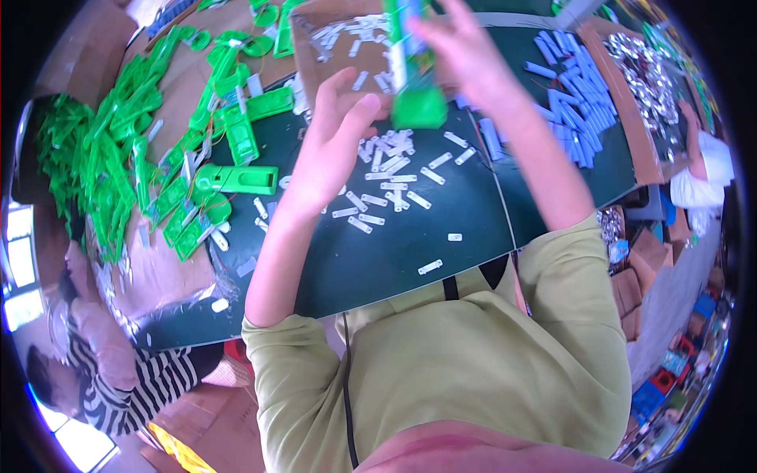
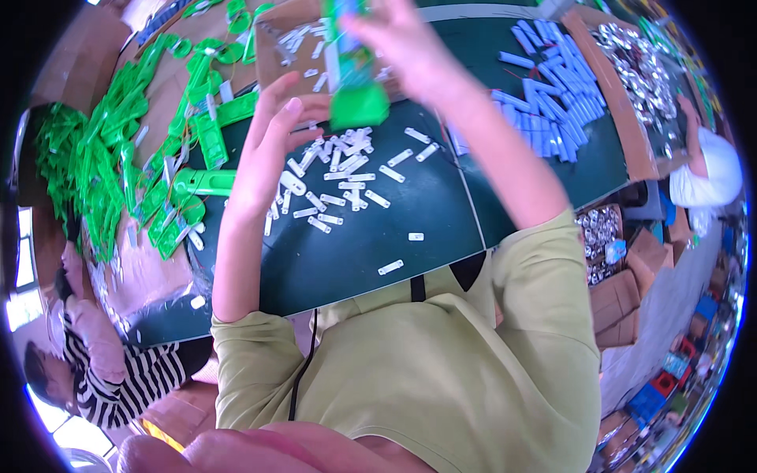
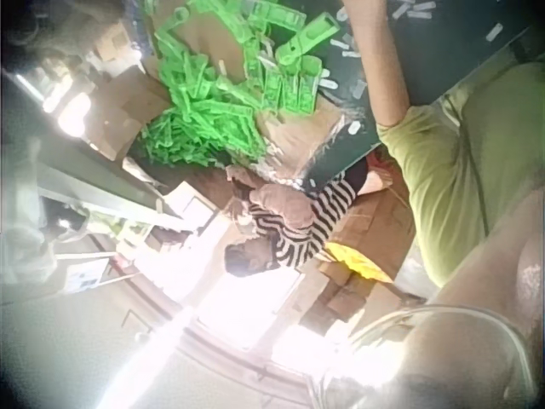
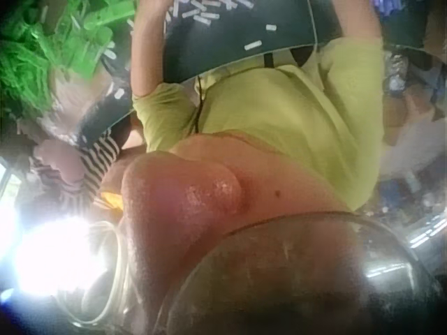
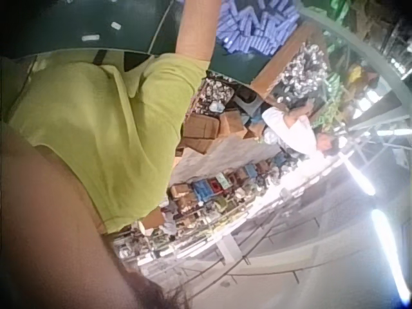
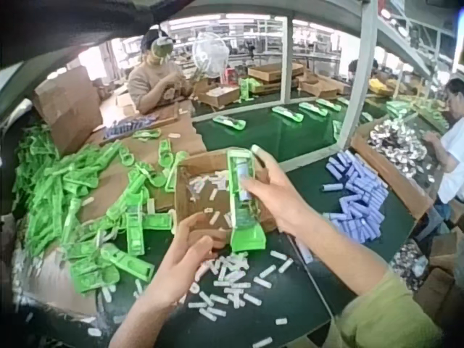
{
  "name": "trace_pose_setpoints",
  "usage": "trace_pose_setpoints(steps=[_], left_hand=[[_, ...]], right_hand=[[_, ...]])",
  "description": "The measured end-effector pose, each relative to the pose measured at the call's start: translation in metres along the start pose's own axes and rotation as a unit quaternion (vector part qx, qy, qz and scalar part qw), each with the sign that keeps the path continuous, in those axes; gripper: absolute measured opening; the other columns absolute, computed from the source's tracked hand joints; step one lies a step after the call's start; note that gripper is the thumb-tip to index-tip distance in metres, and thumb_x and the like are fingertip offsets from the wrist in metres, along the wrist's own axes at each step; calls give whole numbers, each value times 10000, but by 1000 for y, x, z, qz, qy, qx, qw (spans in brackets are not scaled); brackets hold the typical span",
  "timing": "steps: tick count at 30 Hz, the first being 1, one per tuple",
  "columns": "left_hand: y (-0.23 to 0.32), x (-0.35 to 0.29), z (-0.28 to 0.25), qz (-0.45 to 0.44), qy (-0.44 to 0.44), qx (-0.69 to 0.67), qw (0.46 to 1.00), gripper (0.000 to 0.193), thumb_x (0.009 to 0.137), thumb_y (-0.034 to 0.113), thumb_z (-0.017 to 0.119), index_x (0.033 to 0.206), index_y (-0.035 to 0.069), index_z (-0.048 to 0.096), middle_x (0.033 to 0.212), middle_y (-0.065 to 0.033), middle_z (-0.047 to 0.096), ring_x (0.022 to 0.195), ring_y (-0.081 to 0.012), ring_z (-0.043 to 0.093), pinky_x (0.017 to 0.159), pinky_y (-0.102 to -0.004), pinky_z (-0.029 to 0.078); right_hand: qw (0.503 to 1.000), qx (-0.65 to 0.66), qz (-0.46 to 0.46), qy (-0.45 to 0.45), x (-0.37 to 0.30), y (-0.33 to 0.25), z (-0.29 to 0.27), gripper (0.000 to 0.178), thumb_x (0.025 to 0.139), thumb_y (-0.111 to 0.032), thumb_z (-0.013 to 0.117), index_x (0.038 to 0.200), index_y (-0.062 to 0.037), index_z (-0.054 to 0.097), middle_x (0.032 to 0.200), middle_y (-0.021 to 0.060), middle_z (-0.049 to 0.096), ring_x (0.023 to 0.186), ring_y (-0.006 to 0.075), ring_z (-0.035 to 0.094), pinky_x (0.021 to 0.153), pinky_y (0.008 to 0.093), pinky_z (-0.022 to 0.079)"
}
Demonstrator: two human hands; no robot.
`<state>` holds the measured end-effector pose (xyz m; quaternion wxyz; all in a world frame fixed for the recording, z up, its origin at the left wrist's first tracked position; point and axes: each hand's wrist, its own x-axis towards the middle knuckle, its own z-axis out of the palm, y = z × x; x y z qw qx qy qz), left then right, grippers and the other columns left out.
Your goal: The person assembles electronic devices by inserting batteries and attaching small plastic components into plastic housings by hand, placing the assembled units onto the workbench.
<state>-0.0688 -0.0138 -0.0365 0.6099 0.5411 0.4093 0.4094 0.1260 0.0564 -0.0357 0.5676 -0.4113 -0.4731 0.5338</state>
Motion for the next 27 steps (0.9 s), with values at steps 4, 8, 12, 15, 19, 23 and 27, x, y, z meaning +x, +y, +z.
trace_pose_setpoints(steps=[4, 8, 12, 15, 19, 23, 27], left_hand=[[7, 1, -51, 97, 119, 349, 924, 514, 857, 166, 602, 1292, -15, 397, 1066, -155, 587, 942, -232, 587, 782, -338, 490], [-20, -10, -122, 63, 225, 661, 713, 586, 807, 238, 643, 1289, 5, 406, 991, -167, 605, 901, -309, 591, 754, -408, 484], [-45, -6, -134, -28, 227, 739, 633, 682, 777, 327, 667, 1314, 24, 375, 886, -136, 623, 862, -308, 596, 726, -418, 475], [-27, 7, -126, -71, 239, 643, 724, 726, 787, 299, 642, 1377, 42, 307, 769, -136, 602, 742, -289, 600, 676, -383, 462], [7, 1, -127, -100, 238, 351, 900, 669, 869, 293, 505, 1436, 68, 230, 676, -100, 575, 644, -191, 574, 583, -321, 428], [33, -9, -103, -22, 192, 60, 979, 586, 933, 341, 372, 1439, 73, 249, 851, -102, 609, 602, -134, 505, 522, -269, 374], [56, -23, -53, 10, 139, -138, 981, 575, 953, 405, 313, 1417, 64, 301, 965, -126, 599, 620, -145, 497, 531, -262, 370]], right_hand=[[993, -114, 15, 14, 96, 8, -110, 230, 860, -114, 566, 1066, -14, 568, 871, 51, 610, 778, 135, 583, 661, 285, 486], [959, -231, 68, 151, 180, 38, -179, 332, 843, -95, 571, 1149, 12, 499, 856, 91, 603, 740, 179, 581, 624, 318, 468], [930, -316, 33, 186, 237, 81, -217, 281, 852, -115, 546, 1099, 19, 539, 909, 133, 618, 806, 212, 598, 680, 342, 474], [849, -496, 0, 181, 262, 97, -260, 301, 887, -207, 488, 1051, 34, 565, 966, 193, 622, 861, 297, 609, 735, 399, 474], [713, -689, 9, 131, 250, 60, -250, 409, 921, -307, 404, 1013, 56, 568, 1036, 260, 591, 963, 411, 560, 833, 477, 441], [655, -706, -238, 124, 171, 0, -180, 317, 859, -157, 510, 1127, 10, 527, 1019, 214, 580, 941, 380, 555, 804, 447, 453], [676, -484, -551, -71, 49, -31, -31, 345, 798, -186, 609, 1093, -14, 562, 941, 180, 602, 892, 337, 581, 779, 436, 468]])
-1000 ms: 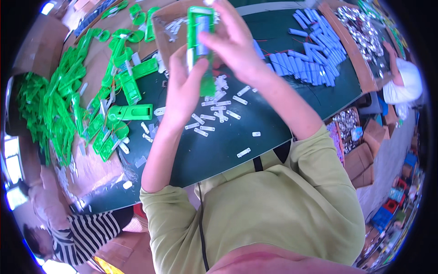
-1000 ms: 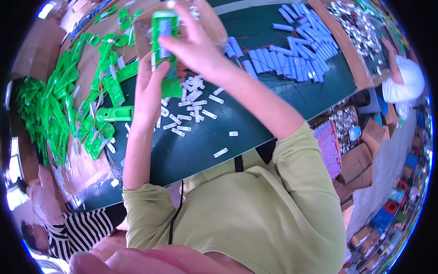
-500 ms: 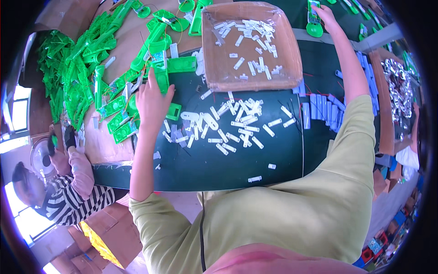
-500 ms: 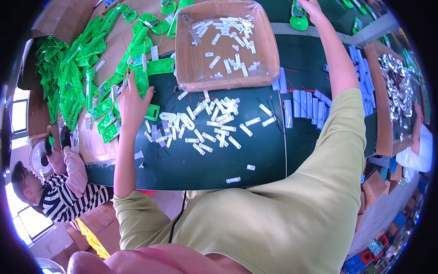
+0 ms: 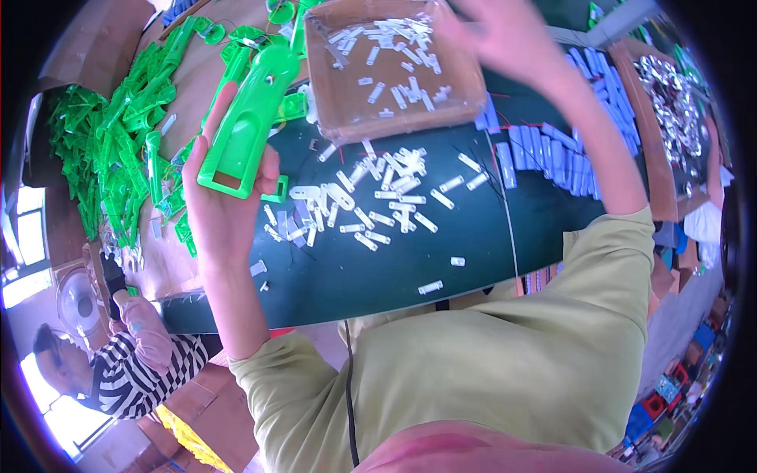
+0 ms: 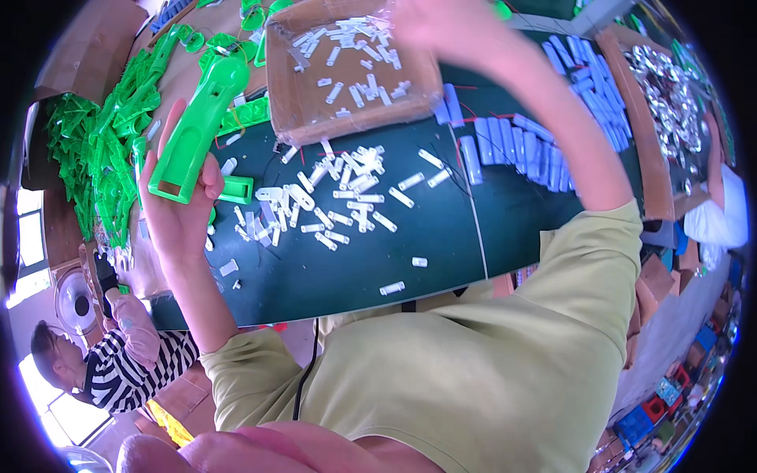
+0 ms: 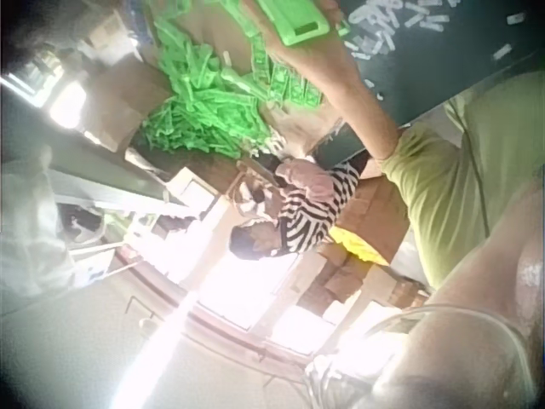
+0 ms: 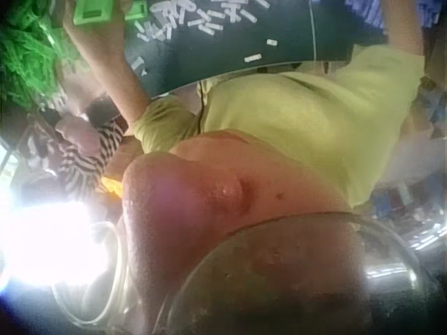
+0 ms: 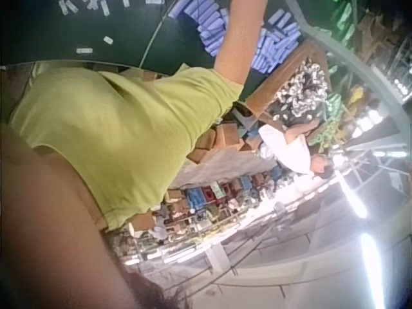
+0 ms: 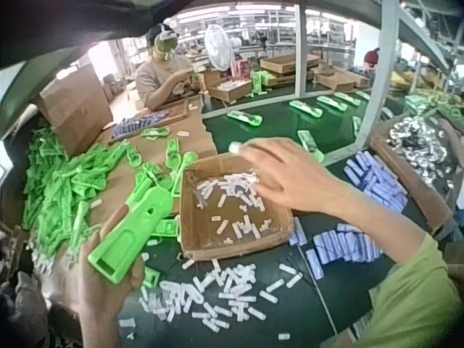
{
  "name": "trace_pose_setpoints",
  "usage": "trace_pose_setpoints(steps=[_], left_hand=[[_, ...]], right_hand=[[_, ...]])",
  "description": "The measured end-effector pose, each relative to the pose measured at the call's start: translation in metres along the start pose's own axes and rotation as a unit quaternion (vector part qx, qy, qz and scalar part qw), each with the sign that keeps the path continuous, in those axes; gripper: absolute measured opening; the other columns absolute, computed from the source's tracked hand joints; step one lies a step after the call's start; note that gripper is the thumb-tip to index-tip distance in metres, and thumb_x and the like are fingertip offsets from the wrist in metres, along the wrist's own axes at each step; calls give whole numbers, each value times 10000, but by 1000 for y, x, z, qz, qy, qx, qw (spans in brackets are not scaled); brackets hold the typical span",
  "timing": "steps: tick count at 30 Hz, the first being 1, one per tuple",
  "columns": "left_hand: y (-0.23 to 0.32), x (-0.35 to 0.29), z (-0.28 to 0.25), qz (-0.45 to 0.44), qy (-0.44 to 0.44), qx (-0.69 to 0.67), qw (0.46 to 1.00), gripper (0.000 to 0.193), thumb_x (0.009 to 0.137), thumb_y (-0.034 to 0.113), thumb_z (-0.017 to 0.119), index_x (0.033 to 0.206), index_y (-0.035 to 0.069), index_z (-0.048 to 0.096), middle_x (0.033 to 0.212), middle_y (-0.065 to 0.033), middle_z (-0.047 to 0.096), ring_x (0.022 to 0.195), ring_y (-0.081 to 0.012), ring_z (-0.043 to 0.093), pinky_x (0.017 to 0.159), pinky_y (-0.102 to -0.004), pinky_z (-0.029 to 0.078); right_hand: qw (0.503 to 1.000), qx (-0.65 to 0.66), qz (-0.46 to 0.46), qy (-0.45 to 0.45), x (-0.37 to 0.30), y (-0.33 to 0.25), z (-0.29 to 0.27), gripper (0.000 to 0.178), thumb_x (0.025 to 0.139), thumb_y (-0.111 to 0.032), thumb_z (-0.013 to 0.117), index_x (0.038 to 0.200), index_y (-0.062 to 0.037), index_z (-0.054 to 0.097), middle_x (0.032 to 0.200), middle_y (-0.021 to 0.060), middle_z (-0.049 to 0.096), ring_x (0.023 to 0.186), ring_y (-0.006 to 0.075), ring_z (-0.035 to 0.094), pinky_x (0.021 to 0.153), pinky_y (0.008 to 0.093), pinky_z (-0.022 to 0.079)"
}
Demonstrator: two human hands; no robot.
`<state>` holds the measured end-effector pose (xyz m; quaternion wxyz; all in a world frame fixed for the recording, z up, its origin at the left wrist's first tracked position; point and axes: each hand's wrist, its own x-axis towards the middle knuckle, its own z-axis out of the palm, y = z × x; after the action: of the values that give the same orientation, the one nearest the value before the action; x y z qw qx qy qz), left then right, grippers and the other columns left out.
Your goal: The person assembles electronic devices by inserting batteries and attaching small plastic components into plastic housings by hand, placing the assembled units onto the workbench.
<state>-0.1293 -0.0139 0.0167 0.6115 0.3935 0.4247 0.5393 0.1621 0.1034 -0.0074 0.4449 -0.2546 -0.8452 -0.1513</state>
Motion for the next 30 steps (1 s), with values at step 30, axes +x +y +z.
trace_pose_setpoints(steps=[30], left_hand=[[-32, 58, 97, 79, -71, 29, 994, 880, 846, 742, 222, 1236, -19, 427, 845, -114, 580, 712, -222, 590, 569, -284, 468]], right_hand=[[654, 611, 412, -171, -27, -81, -10, 493, 863, -191, 627, 1286, -18, 444, 953, 32, 580, 828, 100, 568, 748, 256, 465]])
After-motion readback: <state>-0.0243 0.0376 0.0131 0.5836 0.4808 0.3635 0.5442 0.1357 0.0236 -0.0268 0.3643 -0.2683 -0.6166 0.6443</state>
